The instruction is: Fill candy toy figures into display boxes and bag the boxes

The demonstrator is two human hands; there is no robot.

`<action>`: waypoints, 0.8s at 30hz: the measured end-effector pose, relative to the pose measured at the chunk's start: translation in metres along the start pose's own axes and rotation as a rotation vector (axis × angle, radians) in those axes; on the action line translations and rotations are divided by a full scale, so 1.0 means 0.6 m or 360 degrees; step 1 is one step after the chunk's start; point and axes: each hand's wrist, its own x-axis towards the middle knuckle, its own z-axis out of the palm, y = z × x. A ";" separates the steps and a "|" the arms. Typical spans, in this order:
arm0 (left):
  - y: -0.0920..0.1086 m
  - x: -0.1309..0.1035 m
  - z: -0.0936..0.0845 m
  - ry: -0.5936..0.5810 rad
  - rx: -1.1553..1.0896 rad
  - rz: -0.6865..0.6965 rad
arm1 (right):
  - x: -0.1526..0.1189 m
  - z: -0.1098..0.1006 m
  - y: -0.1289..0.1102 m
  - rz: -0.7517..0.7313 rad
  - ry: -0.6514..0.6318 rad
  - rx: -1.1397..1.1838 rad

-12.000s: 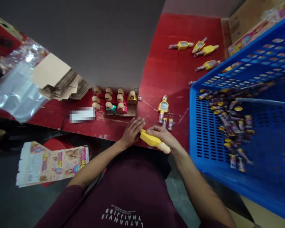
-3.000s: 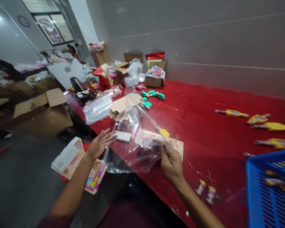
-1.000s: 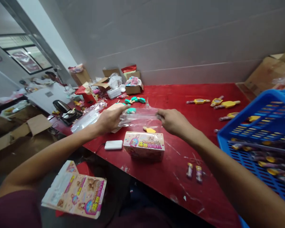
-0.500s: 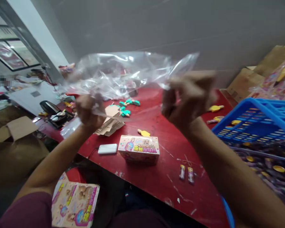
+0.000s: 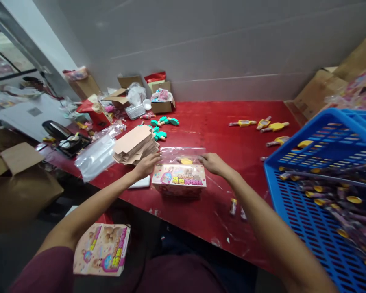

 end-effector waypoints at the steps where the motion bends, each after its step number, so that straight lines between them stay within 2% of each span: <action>1: 0.001 -0.014 0.002 0.0035 -0.0085 -0.0019 | -0.013 0.007 0.004 -0.0003 0.0045 -0.0007; 3: 0.000 -0.045 0.011 0.0167 -0.0238 -0.0110 | -0.043 0.029 0.011 -0.0048 0.0187 -0.0020; 5: -0.001 -0.075 0.025 0.0357 -0.0292 -0.0208 | -0.076 0.056 0.017 -0.0122 0.0425 -0.0080; 8: -0.001 -0.112 0.051 0.0576 -0.0148 -0.0187 | -0.119 0.092 0.026 -0.0151 0.0800 -0.0320; 11: -0.002 -0.141 0.075 0.0651 0.0211 -0.0013 | -0.144 0.118 0.040 -0.0200 0.1073 -0.0543; 15: -0.004 -0.174 0.097 0.0832 0.0699 0.0539 | -0.163 0.151 0.049 -0.0588 0.1428 -0.0569; 18: -0.007 -0.194 0.109 0.0879 0.0913 0.0808 | -0.177 0.174 0.046 -0.0723 0.1510 -0.0564; 21: -0.016 -0.207 0.124 0.0837 0.0999 0.0839 | -0.187 0.190 0.046 -0.0712 0.1480 -0.0547; 24: -0.036 -0.214 0.141 0.0788 0.1062 0.0771 | -0.185 0.202 0.054 -0.0684 0.1376 -0.0578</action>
